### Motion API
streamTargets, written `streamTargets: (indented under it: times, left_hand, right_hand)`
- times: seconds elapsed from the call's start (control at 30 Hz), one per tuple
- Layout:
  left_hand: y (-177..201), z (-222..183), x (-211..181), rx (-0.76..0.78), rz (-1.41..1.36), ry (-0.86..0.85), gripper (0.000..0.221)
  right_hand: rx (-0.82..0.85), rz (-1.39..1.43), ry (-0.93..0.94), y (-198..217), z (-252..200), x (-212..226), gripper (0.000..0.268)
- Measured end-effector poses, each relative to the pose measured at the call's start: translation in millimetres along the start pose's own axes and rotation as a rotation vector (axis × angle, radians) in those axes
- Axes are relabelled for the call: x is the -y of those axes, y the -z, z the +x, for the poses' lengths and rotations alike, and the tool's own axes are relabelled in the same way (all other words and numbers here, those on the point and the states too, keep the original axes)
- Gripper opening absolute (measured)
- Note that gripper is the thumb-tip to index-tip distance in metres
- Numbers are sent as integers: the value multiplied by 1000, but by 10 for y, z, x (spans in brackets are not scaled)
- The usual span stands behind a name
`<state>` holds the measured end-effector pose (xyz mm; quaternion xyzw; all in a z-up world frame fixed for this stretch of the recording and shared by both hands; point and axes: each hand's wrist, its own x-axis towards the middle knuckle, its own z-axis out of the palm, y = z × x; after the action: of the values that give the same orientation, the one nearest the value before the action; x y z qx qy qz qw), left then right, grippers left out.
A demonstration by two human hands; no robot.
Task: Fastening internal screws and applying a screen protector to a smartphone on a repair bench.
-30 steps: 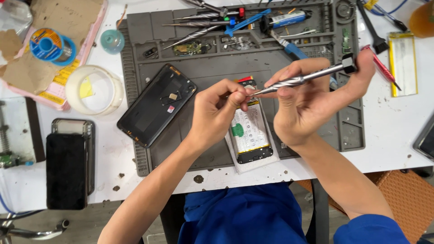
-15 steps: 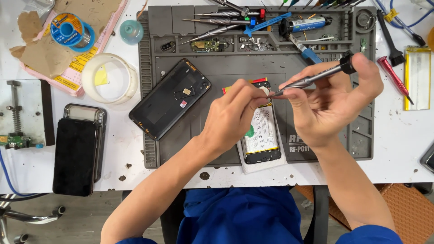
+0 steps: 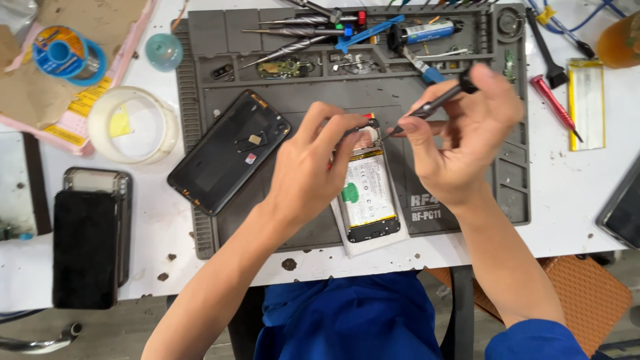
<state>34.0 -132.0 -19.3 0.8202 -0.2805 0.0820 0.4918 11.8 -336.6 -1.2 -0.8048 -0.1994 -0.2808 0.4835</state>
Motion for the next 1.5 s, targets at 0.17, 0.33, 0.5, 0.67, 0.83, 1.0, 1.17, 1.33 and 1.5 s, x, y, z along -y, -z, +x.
streamTargets:
  times: [0.17,0.33,0.5,0.67,0.83,1.0,1.17,1.33,1.5]
  left_hand:
    - [43,-5,54,177,228,-161,43]
    - [-55,-74,137,201,404,-254,34]
    - [-54,-72,139,217,390,-249,42]
    - [-62,-77,136,205,405,-243,36]
    - [-77,-91,150,196,418,-250,40]
    - [43,-23,-5,196,376,-223,25]
    - [71,-10,-10,188,399,-244,24]
    - [56,-16,-17,181,413,-261,23]
    - [-35,-64,49,170,390,-261,24]
  right_hand:
    - [144,38,-21,54,11,-112,63]
    - [234,104,-82,51,54,-122,54]
    - [253,116,-84,30,31,-181,53]
    - [281,95,-91,18,-10,-220,53]
    - [275,76,-120,12,-46,-233,56]
    - [195,101,-51,-43,-160,-467,61]
    - [173,83,-10,-62,-140,-423,60]
    - [50,-32,148,37,113,-73,34]
    - [-94,-220,297,144,-23,87,17]
